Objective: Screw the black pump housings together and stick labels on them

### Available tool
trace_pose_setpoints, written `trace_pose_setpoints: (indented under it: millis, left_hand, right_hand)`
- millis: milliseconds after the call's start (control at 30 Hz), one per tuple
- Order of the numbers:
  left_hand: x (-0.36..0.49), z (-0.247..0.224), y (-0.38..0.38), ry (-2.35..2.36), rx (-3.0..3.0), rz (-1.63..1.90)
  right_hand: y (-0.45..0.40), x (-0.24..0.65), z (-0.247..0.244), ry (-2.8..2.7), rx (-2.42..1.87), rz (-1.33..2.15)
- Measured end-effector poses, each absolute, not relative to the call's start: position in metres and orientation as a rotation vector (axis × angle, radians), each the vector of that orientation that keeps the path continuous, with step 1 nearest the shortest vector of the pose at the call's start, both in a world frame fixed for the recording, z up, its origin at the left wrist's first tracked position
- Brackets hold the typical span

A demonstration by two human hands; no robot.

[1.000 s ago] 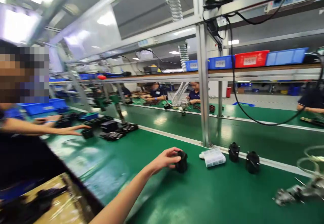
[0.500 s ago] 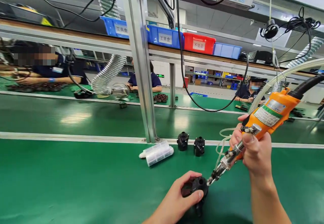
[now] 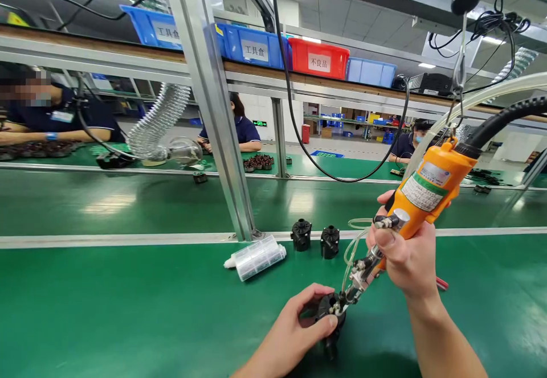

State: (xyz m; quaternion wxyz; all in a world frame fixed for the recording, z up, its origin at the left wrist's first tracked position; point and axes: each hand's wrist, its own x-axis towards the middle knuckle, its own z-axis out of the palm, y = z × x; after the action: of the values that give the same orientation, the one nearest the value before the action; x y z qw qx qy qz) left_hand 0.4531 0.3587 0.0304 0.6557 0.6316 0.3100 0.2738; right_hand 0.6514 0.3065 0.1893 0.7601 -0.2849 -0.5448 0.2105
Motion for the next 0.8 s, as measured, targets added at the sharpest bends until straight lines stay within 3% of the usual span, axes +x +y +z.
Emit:
trace_pose_setpoints:
  millis: [800]
  left_hand:
    - [0.455,0.044,0.356,0.693,1.427,0.624]
  right_hand:
    - [0.302,0.652,0.189,-1.184,-0.638,0.519]
